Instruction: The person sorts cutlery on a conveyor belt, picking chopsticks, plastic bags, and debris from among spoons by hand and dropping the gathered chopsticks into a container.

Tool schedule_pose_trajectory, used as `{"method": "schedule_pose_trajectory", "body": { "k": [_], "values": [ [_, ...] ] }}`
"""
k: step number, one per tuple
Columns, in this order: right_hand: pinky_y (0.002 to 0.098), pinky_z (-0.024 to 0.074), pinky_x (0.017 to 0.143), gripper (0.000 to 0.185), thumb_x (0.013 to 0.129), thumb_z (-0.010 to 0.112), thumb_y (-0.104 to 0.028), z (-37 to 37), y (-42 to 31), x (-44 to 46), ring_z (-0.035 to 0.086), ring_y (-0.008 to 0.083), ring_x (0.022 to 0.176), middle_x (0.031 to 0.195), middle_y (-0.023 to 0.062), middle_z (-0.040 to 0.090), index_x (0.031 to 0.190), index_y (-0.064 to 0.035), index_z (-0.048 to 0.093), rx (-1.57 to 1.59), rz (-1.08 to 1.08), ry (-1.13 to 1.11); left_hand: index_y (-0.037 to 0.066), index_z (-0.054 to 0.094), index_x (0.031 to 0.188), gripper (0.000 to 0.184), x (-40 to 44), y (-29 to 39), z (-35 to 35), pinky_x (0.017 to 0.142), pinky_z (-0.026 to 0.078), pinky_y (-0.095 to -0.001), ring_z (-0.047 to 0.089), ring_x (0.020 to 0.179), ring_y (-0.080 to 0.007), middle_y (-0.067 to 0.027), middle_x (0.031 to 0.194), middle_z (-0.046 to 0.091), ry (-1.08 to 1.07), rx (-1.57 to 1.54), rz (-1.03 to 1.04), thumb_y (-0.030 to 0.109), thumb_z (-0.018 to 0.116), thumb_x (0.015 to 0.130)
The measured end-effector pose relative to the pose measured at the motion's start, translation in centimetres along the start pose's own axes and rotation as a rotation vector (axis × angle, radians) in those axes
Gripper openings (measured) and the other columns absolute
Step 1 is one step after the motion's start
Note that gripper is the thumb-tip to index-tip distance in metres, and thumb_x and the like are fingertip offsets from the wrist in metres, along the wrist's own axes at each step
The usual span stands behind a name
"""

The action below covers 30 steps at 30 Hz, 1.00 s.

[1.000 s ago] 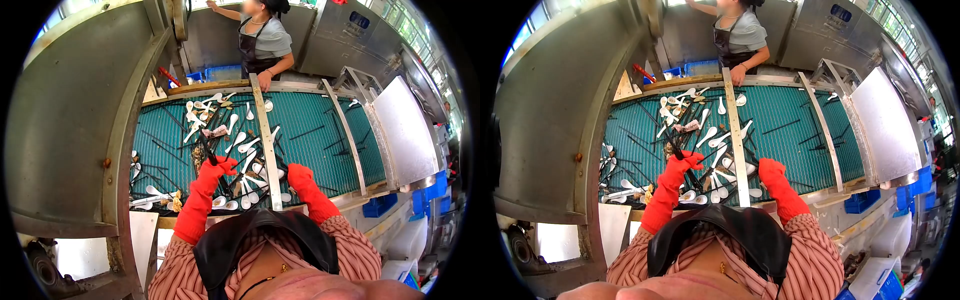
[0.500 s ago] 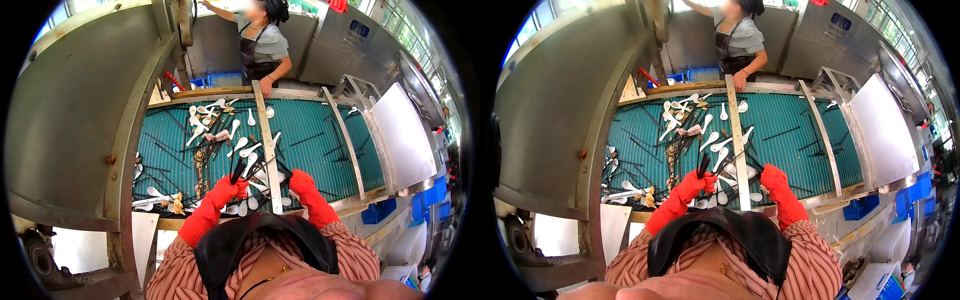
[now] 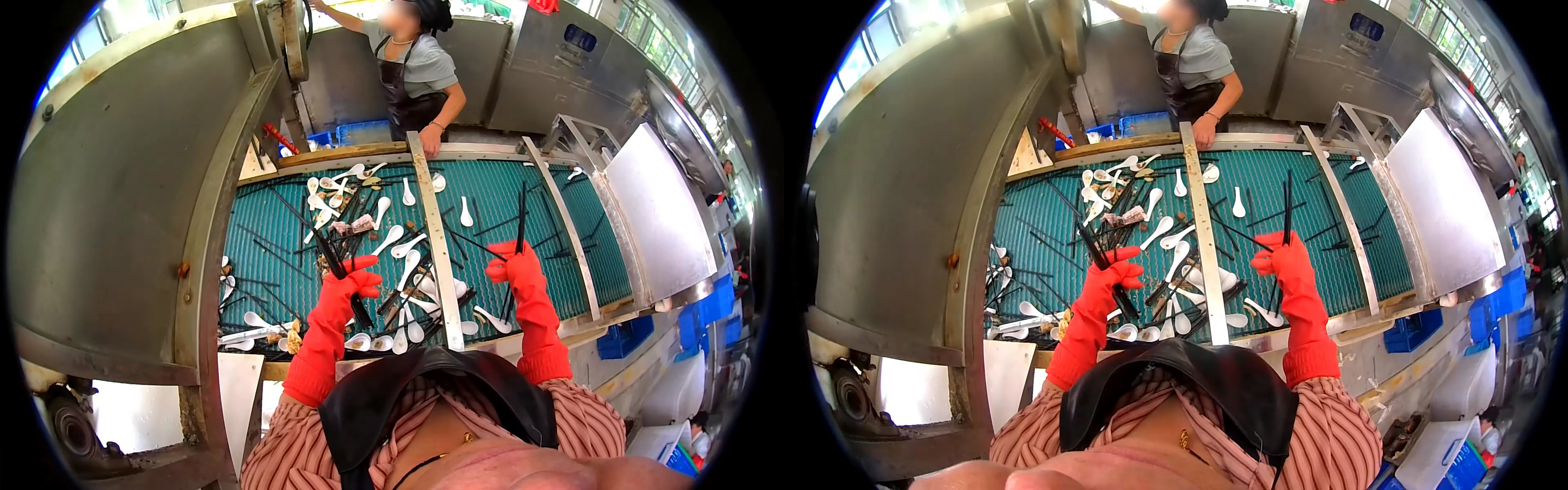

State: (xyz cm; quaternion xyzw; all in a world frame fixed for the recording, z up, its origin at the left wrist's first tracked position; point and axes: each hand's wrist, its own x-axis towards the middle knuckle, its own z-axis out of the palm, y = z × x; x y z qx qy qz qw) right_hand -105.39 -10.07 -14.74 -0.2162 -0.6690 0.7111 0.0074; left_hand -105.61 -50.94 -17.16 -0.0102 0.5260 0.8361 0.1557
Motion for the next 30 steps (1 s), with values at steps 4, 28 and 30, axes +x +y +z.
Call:
{"method": "schedule_pose_trajectory", "body": {
  "k": [4, 28, 30],
  "values": [
    [0.0357, 0.0612, 0.061, 0.020, 0.095, 0.059, -0.002, 2.7, -4.0, -2.4, 0.070, 0.0238, 0.067, 0.097, 0.0126, 0.068, 0.113, -0.0018, 0.068, 0.018, -0.111, -0.126, -0.005, 0.069, 0.125, 0.034, 0.4, -0.5, 0.0, 0.074, 0.062, -0.0382, 0.073, 0.073, -0.0206, -0.0161, 0.094, 0.076, -0.041, -0.013, -0.037, 0.015, 0.068, 0.098],
    [0.0275, 0.0567, 0.069, 0.039, 0.083, 0.062, 0.000, 15.3, -8.5, -9.0, 0.066, 0.0127, 0.073, 0.101, 0.0074, 0.073, 0.122, 0.0000, 0.063, -0.017, -0.372, -0.603, 0.008, 0.060, 0.143, 0.045, 1.1, -3.1, 8.0, 0.104, 0.050, -0.0334, 0.062, 0.122, -0.0151, -0.0041, 0.133, 0.068, -0.265, 0.464, 0.269, 0.012, 0.071, 0.099],
    [0.0268, 0.0537, 0.072, 0.044, 0.082, 0.064, -0.004, 15.7, -8.2, -8.9, 0.064, 0.0103, 0.081, 0.100, 0.0060, 0.072, 0.127, -0.0012, 0.065, -0.080, -0.307, -0.699, 0.007, 0.058, 0.144, 0.046, 0.8, -2.9, 7.7, 0.106, 0.049, -0.0337, 0.060, 0.126, -0.0156, -0.0042, 0.138, 0.065, -0.278, 0.411, 0.331, 0.010, 0.070, 0.099]
  ]
}}
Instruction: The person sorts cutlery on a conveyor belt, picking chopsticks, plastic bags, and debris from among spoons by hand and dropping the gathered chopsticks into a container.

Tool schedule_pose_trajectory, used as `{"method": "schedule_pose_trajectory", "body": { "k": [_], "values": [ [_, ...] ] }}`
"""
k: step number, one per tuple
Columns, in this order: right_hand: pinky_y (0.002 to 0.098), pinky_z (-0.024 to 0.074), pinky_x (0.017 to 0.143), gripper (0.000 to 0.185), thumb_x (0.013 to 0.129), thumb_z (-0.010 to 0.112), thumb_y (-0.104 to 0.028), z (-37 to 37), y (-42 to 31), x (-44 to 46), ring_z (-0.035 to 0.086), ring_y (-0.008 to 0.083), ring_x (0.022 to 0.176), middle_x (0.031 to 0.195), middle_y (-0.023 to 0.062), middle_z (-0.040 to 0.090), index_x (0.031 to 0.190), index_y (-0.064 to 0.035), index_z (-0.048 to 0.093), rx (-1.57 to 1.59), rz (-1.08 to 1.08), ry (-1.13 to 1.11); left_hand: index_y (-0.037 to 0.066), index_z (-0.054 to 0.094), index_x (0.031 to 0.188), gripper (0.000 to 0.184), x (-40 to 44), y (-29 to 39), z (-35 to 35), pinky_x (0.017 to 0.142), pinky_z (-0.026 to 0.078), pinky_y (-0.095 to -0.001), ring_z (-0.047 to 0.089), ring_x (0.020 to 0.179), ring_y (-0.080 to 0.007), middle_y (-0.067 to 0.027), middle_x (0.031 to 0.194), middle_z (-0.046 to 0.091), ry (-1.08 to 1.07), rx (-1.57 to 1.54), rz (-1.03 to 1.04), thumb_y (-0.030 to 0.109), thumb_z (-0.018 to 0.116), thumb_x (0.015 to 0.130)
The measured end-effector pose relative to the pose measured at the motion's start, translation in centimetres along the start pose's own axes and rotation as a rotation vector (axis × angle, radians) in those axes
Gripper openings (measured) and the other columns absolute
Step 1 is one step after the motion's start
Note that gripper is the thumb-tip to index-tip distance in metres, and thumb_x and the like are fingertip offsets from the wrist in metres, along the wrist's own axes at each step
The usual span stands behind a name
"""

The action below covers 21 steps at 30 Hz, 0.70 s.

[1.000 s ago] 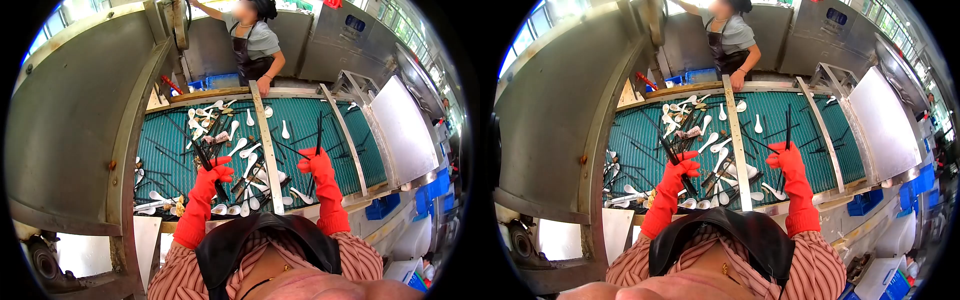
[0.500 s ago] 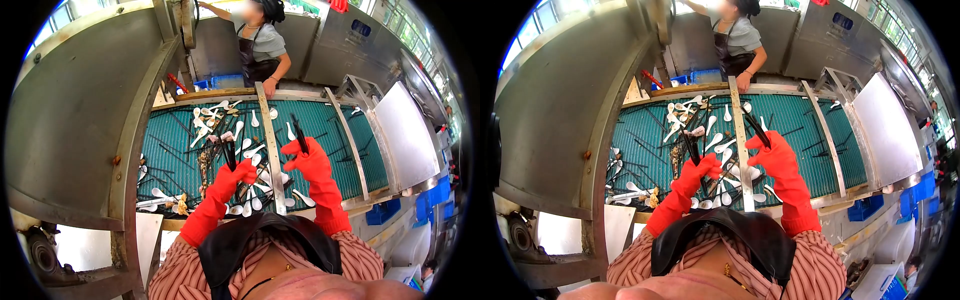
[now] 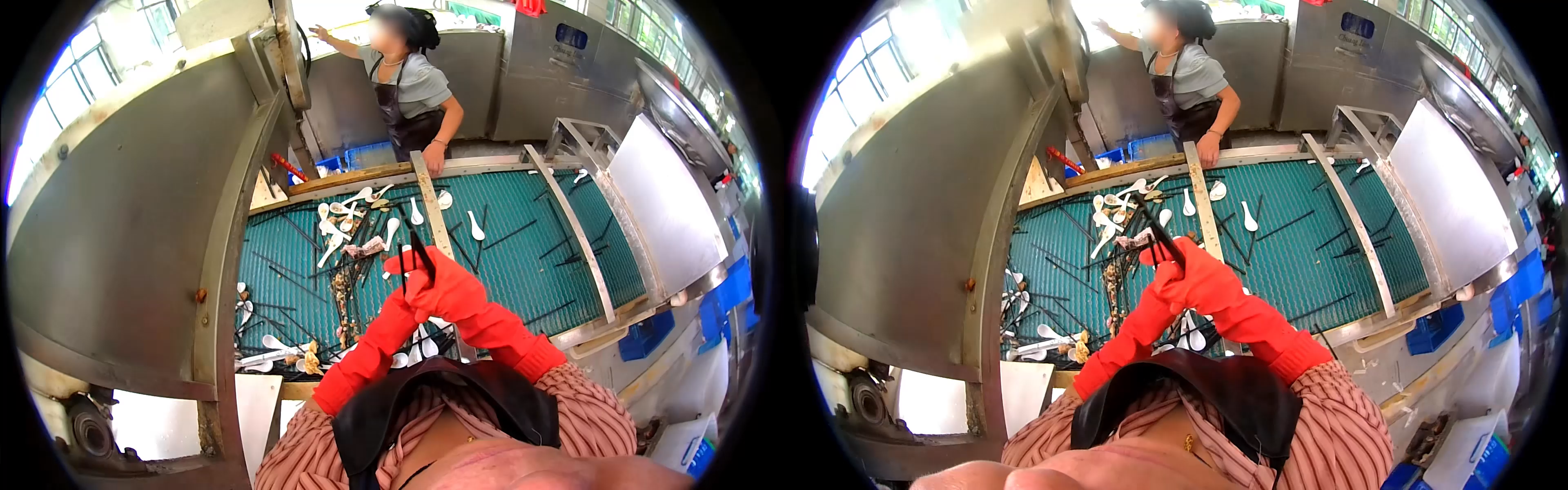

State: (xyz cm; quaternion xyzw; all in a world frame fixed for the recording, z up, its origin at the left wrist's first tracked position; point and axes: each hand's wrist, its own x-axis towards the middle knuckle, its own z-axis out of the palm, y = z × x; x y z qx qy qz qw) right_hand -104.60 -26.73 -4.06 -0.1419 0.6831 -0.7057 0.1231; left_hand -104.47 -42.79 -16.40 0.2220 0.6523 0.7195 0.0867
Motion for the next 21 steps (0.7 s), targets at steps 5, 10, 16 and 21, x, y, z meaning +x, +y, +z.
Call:
{"method": "schedule_pose_trajectory", "body": {
  "k": [5, 10, 16, 21],
  "values": [
    [0.0334, 0.0528, 0.070, 0.039, 0.089, 0.076, -0.027, 2.6, 1.9, 1.1, 0.064, 0.0163, 0.076, 0.088, 0.0078, 0.068, 0.118, -0.0018, 0.069, -0.328, -0.232, 0.197, 0.007, 0.057, 0.143, 0.044, 0.4, -2.1, -0.9, 0.105, 0.050, -0.0352, 0.061, 0.127, -0.0198, -0.0073, 0.138, 0.064, 0.100, -0.163, -0.055, 0.019, 0.068, 0.102],
    [0.0392, 0.0491, 0.067, 0.042, 0.090, 0.079, -0.045, 3.1, 4.7, 1.2, 0.065, 0.0243, 0.071, 0.075, 0.0131, 0.065, 0.089, -0.0037, 0.070, -0.452, -0.247, 0.339, 0.007, 0.057, 0.141, 0.045, -0.6, -2.2, -0.3, 0.103, 0.051, -0.0372, 0.061, 0.127, -0.0241, -0.0112, 0.136, 0.065, 0.159, 0.135, -0.085, 0.025, 0.068, 0.102],
    [0.0372, 0.0544, 0.079, 0.022, 0.098, 0.071, -0.026, 2.9, 9.1, 1.4, 0.071, 0.0217, 0.086, 0.092, 0.0099, 0.072, 0.104, -0.0050, 0.069, -0.134, -0.154, 0.285, 0.007, 0.057, 0.140, 0.047, -1.1, -2.8, -0.1, 0.101, 0.051, -0.0395, 0.062, 0.128, -0.0293, -0.0158, 0.135, 0.066, 0.175, 0.474, -0.090, 0.033, 0.067, 0.102],
    [0.0328, 0.0539, 0.093, 0.021, 0.103, 0.066, -0.020, 1.3, 10.3, 2.3, 0.070, 0.0187, 0.106, 0.112, 0.0068, 0.075, 0.118, -0.0059, 0.065, 0.155, -0.257, 0.116, 0.004, 0.055, 0.145, 0.069, -2.6, -0.2, -2.5, 0.102, 0.051, -0.0447, 0.063, 0.128, -0.0357, -0.0211, 0.138, 0.065, 0.102, 0.690, -0.057, 0.042, 0.079, 0.092]
  ]
}}
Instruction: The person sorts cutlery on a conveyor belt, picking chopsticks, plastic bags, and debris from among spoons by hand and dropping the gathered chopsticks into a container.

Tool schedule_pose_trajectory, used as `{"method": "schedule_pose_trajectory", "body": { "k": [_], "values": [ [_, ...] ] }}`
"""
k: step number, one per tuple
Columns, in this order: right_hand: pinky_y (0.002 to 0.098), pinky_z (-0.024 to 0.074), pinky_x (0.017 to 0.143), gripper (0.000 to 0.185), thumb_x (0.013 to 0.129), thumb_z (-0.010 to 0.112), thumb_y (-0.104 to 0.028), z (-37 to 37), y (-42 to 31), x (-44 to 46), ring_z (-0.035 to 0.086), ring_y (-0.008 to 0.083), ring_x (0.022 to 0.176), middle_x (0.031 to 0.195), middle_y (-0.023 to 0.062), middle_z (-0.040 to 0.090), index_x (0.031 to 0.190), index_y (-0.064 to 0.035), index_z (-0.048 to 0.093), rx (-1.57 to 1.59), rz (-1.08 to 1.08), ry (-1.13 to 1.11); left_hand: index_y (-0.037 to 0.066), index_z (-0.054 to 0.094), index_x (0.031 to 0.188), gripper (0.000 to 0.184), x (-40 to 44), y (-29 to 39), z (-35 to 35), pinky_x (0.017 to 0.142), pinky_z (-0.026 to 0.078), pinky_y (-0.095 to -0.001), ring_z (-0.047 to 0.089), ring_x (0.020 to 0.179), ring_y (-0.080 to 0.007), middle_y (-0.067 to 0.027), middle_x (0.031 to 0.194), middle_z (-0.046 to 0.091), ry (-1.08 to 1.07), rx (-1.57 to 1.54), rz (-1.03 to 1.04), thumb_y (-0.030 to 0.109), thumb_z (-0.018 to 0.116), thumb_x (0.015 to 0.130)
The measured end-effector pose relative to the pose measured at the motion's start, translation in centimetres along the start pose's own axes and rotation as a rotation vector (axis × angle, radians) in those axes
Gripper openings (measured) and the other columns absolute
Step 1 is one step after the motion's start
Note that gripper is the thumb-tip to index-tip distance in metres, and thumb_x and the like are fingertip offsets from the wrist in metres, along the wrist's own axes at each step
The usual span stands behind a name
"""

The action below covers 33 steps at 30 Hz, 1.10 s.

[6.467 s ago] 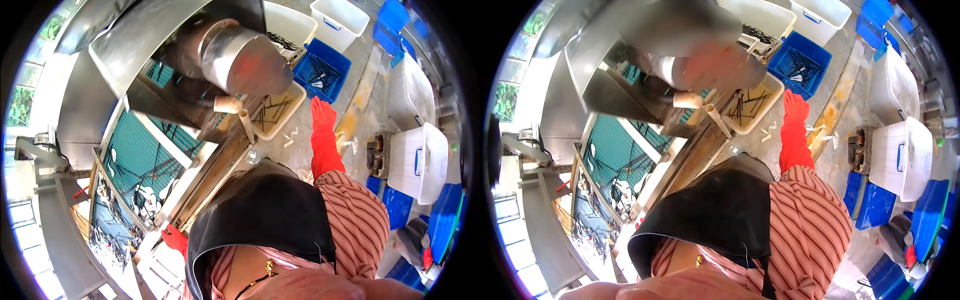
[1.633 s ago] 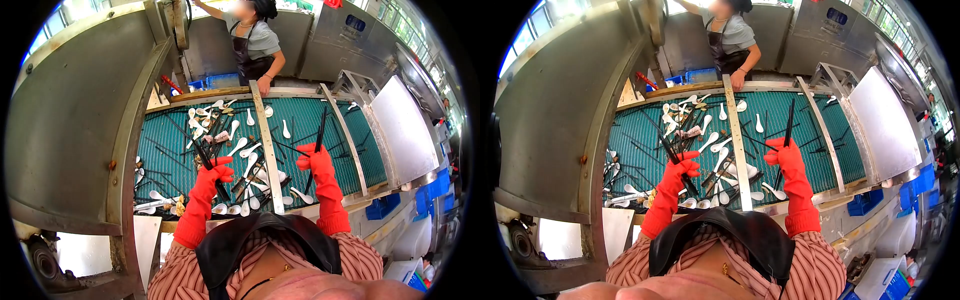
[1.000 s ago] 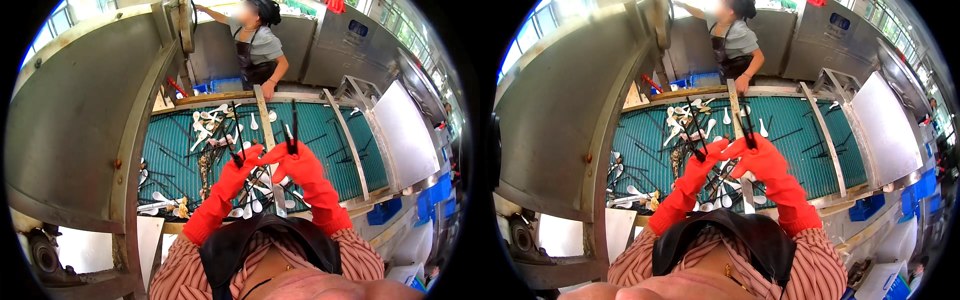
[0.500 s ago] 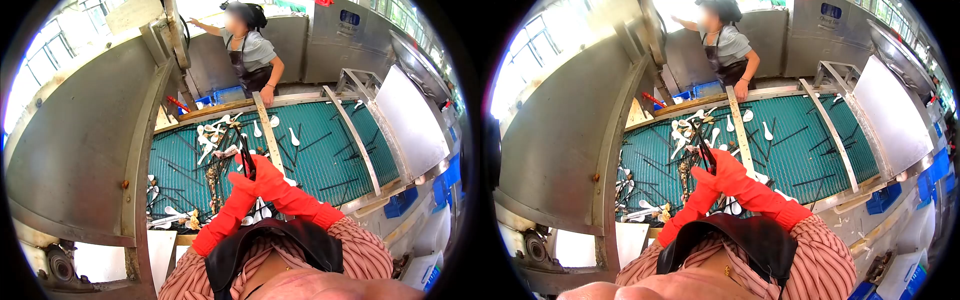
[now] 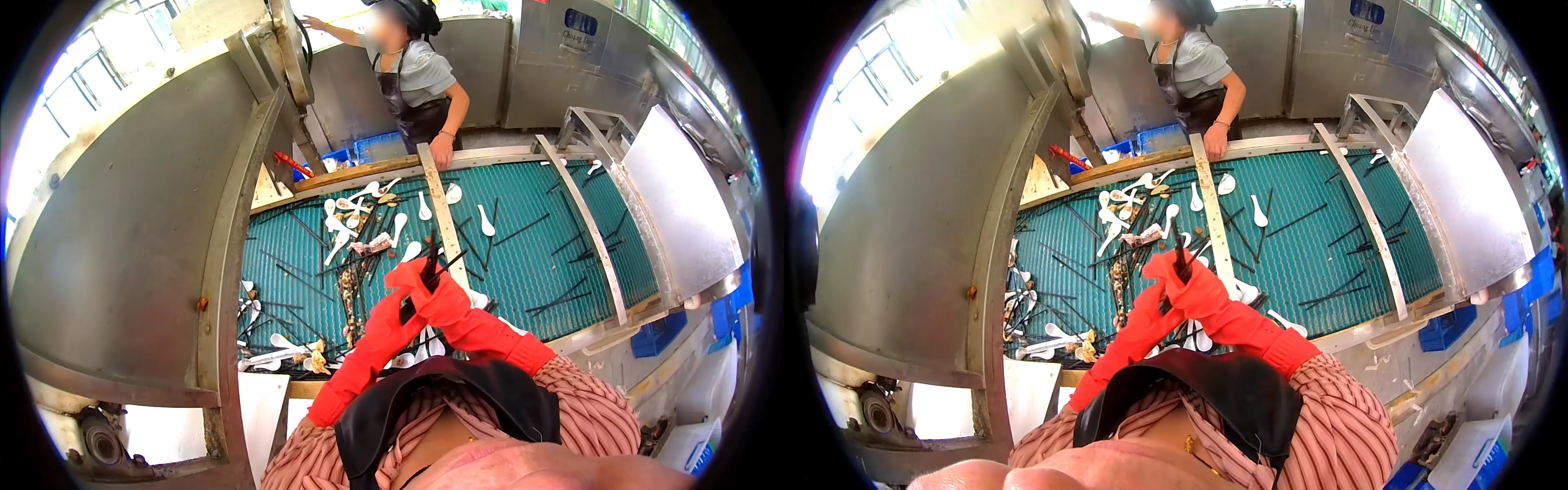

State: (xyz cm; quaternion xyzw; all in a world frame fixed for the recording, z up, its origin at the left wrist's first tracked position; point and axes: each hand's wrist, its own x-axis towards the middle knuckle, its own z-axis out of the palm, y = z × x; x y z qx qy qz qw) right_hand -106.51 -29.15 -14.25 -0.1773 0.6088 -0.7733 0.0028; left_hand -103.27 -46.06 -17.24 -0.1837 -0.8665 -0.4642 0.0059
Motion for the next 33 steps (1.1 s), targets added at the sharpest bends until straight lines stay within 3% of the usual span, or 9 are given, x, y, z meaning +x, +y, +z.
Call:
{"method": "schedule_pose_trajectory", "body": {
  "k": [6, 8, 13, 18, 19, 20, 23, 32, 33],
  "values": [
    [0.0332, 0.0544, 0.096, 0.015, 0.105, 0.064, -0.013, 0.4, 0.2, 1.9, 0.071, 0.0175, 0.106, 0.109, 0.0090, 0.076, 0.116, -0.0039, 0.069, -0.108, 0.022, 0.113, -0.001, 0.058, 0.143, 0.078, -3.6, -3.3, -3.2, 0.103, 0.051, -0.0440, 0.063, 0.124, -0.0353, -0.0238, 0.138, 0.064, 0.257, -0.051, -0.360, 0.048, 0.083, 0.088],
    [0.0302, 0.0534, 0.092, 0.020, 0.099, 0.067, -0.004, 0.5, 0.3, 2.3, 0.073, 0.0192, 0.108, 0.104, 0.0078, 0.075, 0.119, -0.0017, 0.069, -0.515, 0.223, -0.103, -0.001, 0.061, 0.141, 0.074, -4.7, -5.1, -4.4, 0.102, 0.051, -0.0437, 0.063, 0.122, -0.0351, -0.0233, 0.135, 0.065, 0.432, 0.038, -0.393, 0.047, 0.082, 0.089],
    [0.0469, 0.0555, 0.080, 0.032, 0.079, 0.073, -0.006, -0.5, 6.2, 2.9, 0.070, 0.0383, 0.095, 0.098, 0.0128, 0.073, 0.109, -0.0160, 0.076, -0.575, -0.042, -0.524, -0.002, 0.064, 0.136, 0.067, -5.2, -8.9, -7.6, 0.101, 0.051, -0.0460, 0.063, 0.120, -0.0387, -0.0238, 0.129, 0.068, 0.667, 0.297, -0.460, 0.044, 0.082, 0.090],
    [0.0378, 0.0569, 0.084, 0.019, 0.089, 0.073, -0.004, -1.5, 2.6, 3.4, 0.075, 0.0250, 0.095, 0.106, 0.0114, 0.077, 0.107, -0.0097, 0.076, -0.506, 0.149, -0.309, -0.004, 0.064, 0.133, 0.066, -6.2, -12.4, -11.5, 0.108, 0.048, -0.0504, 0.059, 0.127, -0.0438, -0.0263, 0.131, 0.066, 0.874, 0.573, -0.431, 0.041, 0.083, 0.089],
    [0.0354, 0.0564, 0.091, 0.016, 0.094, 0.068, 0.000, -2.4, 6.7, 3.1, 0.074, 0.0175, 0.100, 0.106, 0.0077, 0.077, 0.107, -0.0066, 0.075, 0.077, 0.231, -0.093, -0.004, 0.064, 0.133, 0.067, -6.9, -13.9, -12.7, 0.109, 0.047, -0.0502, 0.060, 0.127, -0.0440, -0.0272, 0.132, 0.066, 0.931, 0.709, -0.455, 0.043, 0.082, 0.089],
    [0.0337, 0.0547, 0.098, 0.015, 0.097, 0.064, 0.002, -3.7, 5.7, 4.5, 0.071, 0.0146, 0.105, 0.109, 0.0061, 0.074, 0.106, -0.0061, 0.074, -0.091, 0.190, -0.050, -0.004, 0.064, 0.133, 0.068, -7.8, -15.2, -14.0, 0.110, 0.046, -0.0501, 0.060, 0.128, -0.0441, -0.0282, 0.132, 0.066, 0.980, 0.848, -0.480, 0.045, 0.082, 0.089],
    [0.0310, 0.0504, 0.060, 0.023, 0.102, 0.069, -0.030, -6.1, 2.1, 9.1, 0.062, 0.0103, 0.062, 0.073, -0.0033, 0.068, 0.094, -0.0094, 0.075, -0.277, 0.213, 0.189, -0.001, 0.061, 0.140, 0.076, -9.7, -16.1, -18.2, 0.116, 0.040, -0.0501, 0.051, 0.137, -0.0438, -0.0298, 0.139, 0.061, 1.089, 0.878, -0.724, 0.056, 0.074, 0.092],
    [0.0325, 0.0568, 0.069, 0.033, 0.101, 0.070, -0.026, -10.3, 9.5, 16.4, 0.072, 0.0157, 0.079, 0.102, 0.0063, 0.075, 0.127, -0.0059, 0.070, -0.722, 0.241, 0.088, 0.003, 0.063, 0.137, 0.076, -15.0, -22.3, -22.2, 0.118, 0.038, -0.0484, 0.048, 0.142, -0.0448, -0.0297, 0.142, 0.060, 1.013, 0.940, -1.126, 0.067, 0.061, 0.095],
    [0.0355, 0.0568, 0.068, 0.021, 0.097, 0.073, -0.024, -9.5, 8.4, 16.8, 0.073, 0.0204, 0.078, 0.091, 0.0076, 0.073, 0.109, -0.0070, 0.072, -0.914, 0.192, 0.076, 0.003, 0.062, 0.140, 0.079, -15.2, -22.3, -23.2, 0.119, 0.037, -0.0478, 0.047, 0.143, -0.0443, -0.0295, 0.145, 0.058, 0.990, 0.981, -1.091, 0.068, 0.060, 0.095]
  ]
}}
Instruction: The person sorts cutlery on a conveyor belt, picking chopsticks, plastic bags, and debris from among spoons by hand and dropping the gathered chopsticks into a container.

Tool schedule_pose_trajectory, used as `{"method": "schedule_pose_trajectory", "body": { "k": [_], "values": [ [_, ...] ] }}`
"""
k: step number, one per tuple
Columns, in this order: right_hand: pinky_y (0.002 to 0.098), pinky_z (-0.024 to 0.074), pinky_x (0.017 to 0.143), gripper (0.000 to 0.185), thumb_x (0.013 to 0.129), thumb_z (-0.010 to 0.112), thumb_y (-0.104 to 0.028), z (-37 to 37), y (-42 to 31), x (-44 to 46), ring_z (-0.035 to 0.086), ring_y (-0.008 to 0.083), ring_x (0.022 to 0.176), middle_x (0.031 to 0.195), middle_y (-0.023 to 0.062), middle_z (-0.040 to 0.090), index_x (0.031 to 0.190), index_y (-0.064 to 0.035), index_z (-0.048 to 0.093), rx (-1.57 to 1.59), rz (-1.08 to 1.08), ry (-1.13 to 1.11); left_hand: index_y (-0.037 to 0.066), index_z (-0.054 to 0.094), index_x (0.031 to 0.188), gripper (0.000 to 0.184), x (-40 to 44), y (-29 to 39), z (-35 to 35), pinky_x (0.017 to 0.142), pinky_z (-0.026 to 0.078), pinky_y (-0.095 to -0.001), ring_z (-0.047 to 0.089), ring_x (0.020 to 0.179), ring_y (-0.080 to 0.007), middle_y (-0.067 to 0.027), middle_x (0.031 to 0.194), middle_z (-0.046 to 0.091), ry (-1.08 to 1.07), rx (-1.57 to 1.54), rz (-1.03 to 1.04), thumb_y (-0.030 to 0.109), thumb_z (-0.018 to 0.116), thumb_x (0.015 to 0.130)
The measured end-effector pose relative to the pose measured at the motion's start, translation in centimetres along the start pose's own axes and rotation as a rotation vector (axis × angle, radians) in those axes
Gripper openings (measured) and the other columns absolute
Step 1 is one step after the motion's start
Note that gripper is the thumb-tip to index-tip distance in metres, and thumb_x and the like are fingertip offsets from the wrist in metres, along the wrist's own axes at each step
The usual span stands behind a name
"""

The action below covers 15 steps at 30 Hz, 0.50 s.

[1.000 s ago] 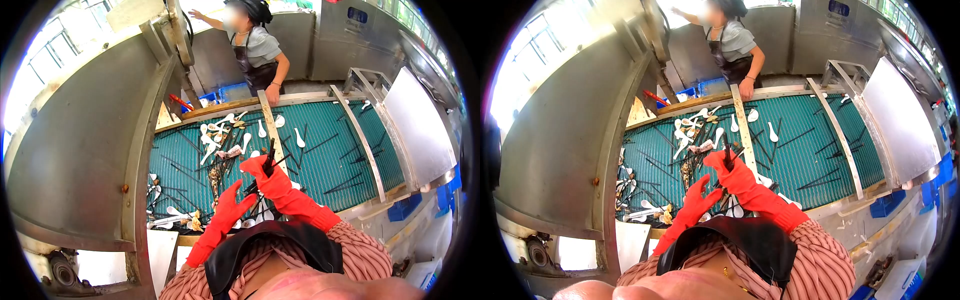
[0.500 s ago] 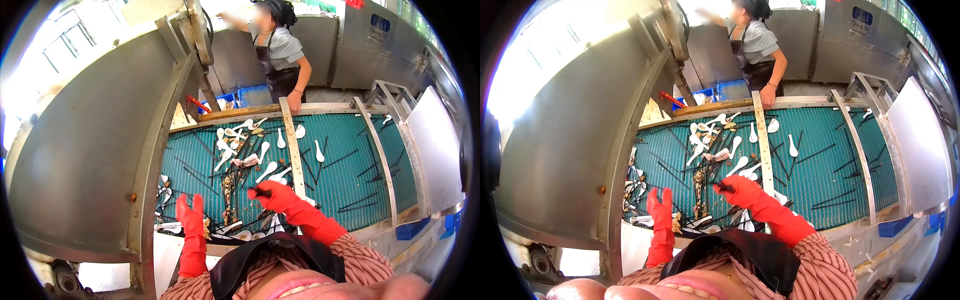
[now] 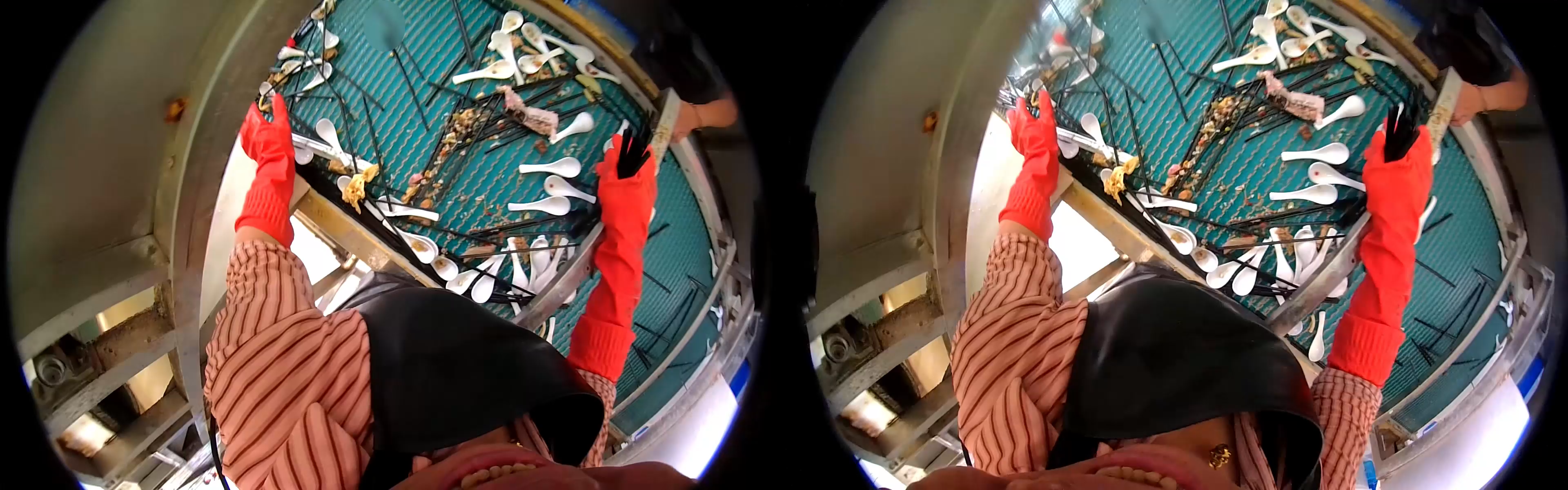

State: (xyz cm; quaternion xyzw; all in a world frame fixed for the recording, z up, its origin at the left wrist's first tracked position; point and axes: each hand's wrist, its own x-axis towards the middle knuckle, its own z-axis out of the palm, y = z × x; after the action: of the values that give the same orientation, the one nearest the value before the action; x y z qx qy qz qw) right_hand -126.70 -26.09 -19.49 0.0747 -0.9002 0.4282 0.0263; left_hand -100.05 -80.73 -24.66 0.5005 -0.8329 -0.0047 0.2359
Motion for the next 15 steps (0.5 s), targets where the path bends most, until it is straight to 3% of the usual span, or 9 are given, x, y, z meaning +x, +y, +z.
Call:
{"method": "schedule_pose_trajectory", "body": {
  "k": [1, 2, 3, 4, 6, 9, 11, 13, 15],
  "values": [
    [0.0384, 0.0566, 0.073, 0.022, 0.096, 0.074, -0.025, 0.1, 0.5, 0.4, 0.073, 0.0243, 0.085, 0.094, 0.0099, 0.074, 0.108, -0.0067, 0.073, -0.187, -0.216, 0.103, 0.002, 0.060, 0.143, 0.082, 0.9, -0.1, -0.3, 0.120, 0.036, -0.0472, 0.046, 0.145, -0.0438, -0.0293, 0.148, 0.056, 0.015, 0.017, 0.046, 0.069, 0.059, 0.095],
    [0.0412, 0.0565, 0.079, 0.023, 0.094, 0.076, -0.026, 0.3, 1.4, 1.0, 0.073, 0.0282, 0.092, 0.098, 0.0121, 0.074, 0.107, -0.0065, 0.073, -0.373, -0.435, 0.205, 0.001, 0.066, 0.134, 0.073, 1.2, -0.1, -0.3, 0.109, 0.046, -0.0466, 0.062, 0.126, -0.0406, -0.0235, 0.129, 0.070, 0.123, 0.061, 0.106, 0.063, 0.060, 0.097],
    [0.0440, 0.0563, 0.084, 0.025, 0.093, 0.077, -0.027, 0.6, 1.8, 1.7, 0.073, 0.0321, 0.098, 0.101, 0.0144, 0.075, 0.106, -0.0062, 0.073, -0.553, -0.657, 0.310, 0.000, 0.060, 0.143, 0.084, 2.5, -1.6, 0.7, 0.117, 0.039, -0.0460, 0.053, 0.138, -0.0410, -0.0243, 0.143, 0.063, 0.059, 0.099, 0.041, 0.070, 0.055, 0.096],
    [0.0496, 0.0511, 0.096, 0.029, 0.091, 0.078, -0.031, 0.0, 1.4, 2.2, 0.066, 0.0393, 0.116, 0.111, 0.0185, 0.074, 0.105, -0.0053, 0.074, -0.503, -0.305, 0.048, 0.000, 0.058, 0.146, 0.088, 3.7, -2.3, 1.4, 0.120, 0.035, -0.0458, 0.049, 0.143, -0.0407, -0.0242, 0.148, 0.058, -0.015, 0.107, -0.059, 0.073, 0.053, 0.096],
    [0.0463, 0.0537, 0.090, 0.029, 0.093, 0.077, -0.030, 0.4, 2.4, 3.0, 0.070, 0.0342, 0.107, 0.106, 0.0155, 0.075, 0.107, -0.0055, 0.074, -0.425, -0.315, 0.083, 0.000, 0.053, 0.151, 0.096, 6.5, -4.8, 3.5, 0.124, 0.031, -0.0442, 0.045, 0.148, -0.0391, -0.0243, 0.155, 0.052, -0.112, 0.043, -0.166, 0.078, 0.049, 0.094],
    [0.0360, 0.0549, 0.074, 0.030, 0.096, 0.075, -0.030, 0.5, 0.7, 2.7, 0.072, 0.0193, 0.084, 0.091, 0.0062, 0.075, 0.114, -0.0064, 0.072, -0.201, -0.027, -0.017, 0.002, 0.054, 0.150, 0.090, 8.6, -4.9, 4.9, 0.120, 0.038, -0.0428, 0.049, 0.144, -0.0384, -0.0230, 0.154, 0.054, -0.217, -0.094, -0.169, 0.073, 0.054, 0.095],
    [0.0325, 0.0537, 0.069, 0.030, 0.097, 0.075, -0.029, 0.5, 1.4, 2.7, 0.071, 0.0142, 0.078, 0.087, 0.0030, 0.073, 0.116, -0.0066, 0.071, -0.192, -0.104, -0.004, 0.000, 0.055, 0.148, 0.088, 8.2, -3.7, 5.1, 0.119, 0.038, -0.0423, 0.050, 0.144, -0.0372, -0.0232, 0.153, 0.055, -0.195, -0.223, -0.170, 0.070, 0.059, 0.094],
    [0.0318, 0.0539, 0.073, 0.033, 0.099, 0.074, -0.030, 0.6, 0.8, 2.7, 0.071, 0.0144, 0.082, 0.092, 0.0047, 0.074, 0.121, -0.0052, 0.070, -0.168, -0.035, -0.027, -0.004, 0.056, 0.145, 0.091, 8.7, -5.2, 7.4, 0.119, 0.038, -0.0423, 0.051, 0.142, -0.0375, -0.0259, 0.150, 0.057, -0.079, -0.189, -0.173, 0.071, 0.059, 0.094],
    [0.0307, 0.0540, 0.075, 0.036, 0.100, 0.073, -0.031, 0.8, 0.9, 2.6, 0.071, 0.0137, 0.083, 0.095, 0.0052, 0.074, 0.124, -0.0042, 0.069, -0.118, -0.023, -0.019, -0.009, 0.057, 0.141, 0.095, 9.8, -7.0, 8.6, 0.113, 0.043, -0.0438, 0.058, 0.134, -0.0395, -0.0278, 0.142, 0.061, -0.039, -0.235, -0.341, 0.073, 0.060, 0.093]
  ]
}}
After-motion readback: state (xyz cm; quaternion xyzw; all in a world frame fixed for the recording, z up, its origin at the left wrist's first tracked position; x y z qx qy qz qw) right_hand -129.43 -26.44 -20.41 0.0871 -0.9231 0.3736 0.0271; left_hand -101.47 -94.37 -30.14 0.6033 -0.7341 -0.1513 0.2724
